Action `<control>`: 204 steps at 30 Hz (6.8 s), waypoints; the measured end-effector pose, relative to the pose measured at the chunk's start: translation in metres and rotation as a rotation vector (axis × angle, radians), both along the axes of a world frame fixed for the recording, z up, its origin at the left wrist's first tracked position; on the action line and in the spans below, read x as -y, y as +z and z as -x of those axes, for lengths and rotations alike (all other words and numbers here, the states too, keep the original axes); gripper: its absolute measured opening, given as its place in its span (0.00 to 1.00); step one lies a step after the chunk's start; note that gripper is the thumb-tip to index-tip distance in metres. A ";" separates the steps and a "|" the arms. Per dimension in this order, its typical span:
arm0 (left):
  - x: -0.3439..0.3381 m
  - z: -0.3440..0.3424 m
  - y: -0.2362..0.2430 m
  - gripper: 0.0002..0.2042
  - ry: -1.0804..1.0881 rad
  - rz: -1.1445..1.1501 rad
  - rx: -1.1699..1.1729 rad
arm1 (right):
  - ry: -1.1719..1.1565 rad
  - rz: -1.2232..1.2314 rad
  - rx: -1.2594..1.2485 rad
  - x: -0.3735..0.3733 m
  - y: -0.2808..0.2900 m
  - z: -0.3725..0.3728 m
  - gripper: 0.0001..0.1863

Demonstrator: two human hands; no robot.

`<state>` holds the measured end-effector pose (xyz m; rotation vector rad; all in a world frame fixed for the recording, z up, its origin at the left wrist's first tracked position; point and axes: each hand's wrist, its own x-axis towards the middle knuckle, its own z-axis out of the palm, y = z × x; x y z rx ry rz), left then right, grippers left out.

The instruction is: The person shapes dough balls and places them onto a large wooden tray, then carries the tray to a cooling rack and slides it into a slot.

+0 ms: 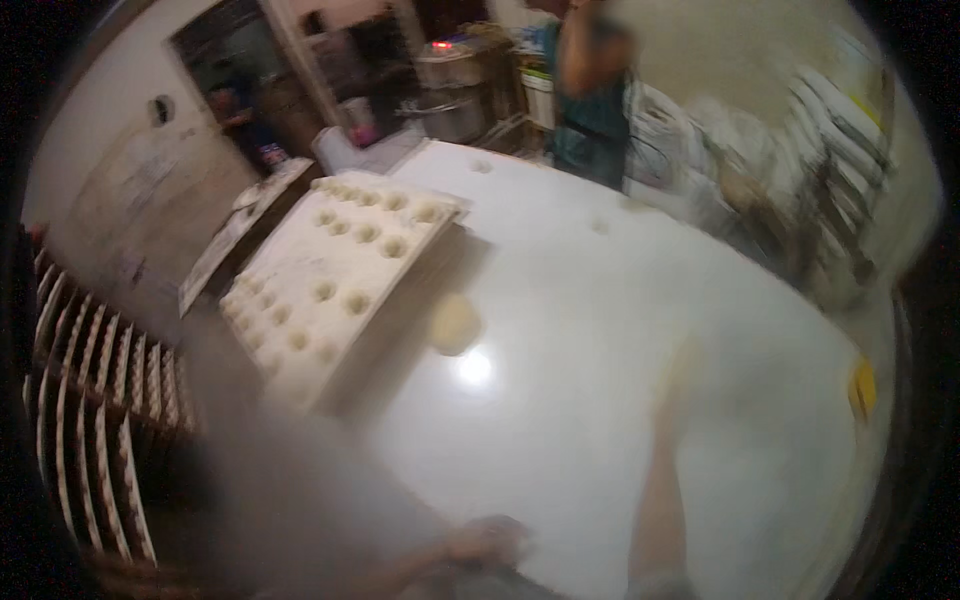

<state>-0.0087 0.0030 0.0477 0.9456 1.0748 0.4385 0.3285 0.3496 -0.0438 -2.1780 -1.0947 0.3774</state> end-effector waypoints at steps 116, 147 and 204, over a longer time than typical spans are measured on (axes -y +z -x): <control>-0.033 0.217 0.117 0.17 0.487 0.096 0.344 | -0.485 0.198 -0.966 0.413 0.017 0.012 0.29; -0.007 0.867 0.216 0.22 1.241 -0.982 -0.310 | 0.996 -0.231 -0.273 0.052 0.270 0.636 0.22; -0.145 -0.224 -0.005 0.42 0.420 -0.599 -0.141 | 0.106 -0.072 -0.893 0.441 0.205 0.001 0.17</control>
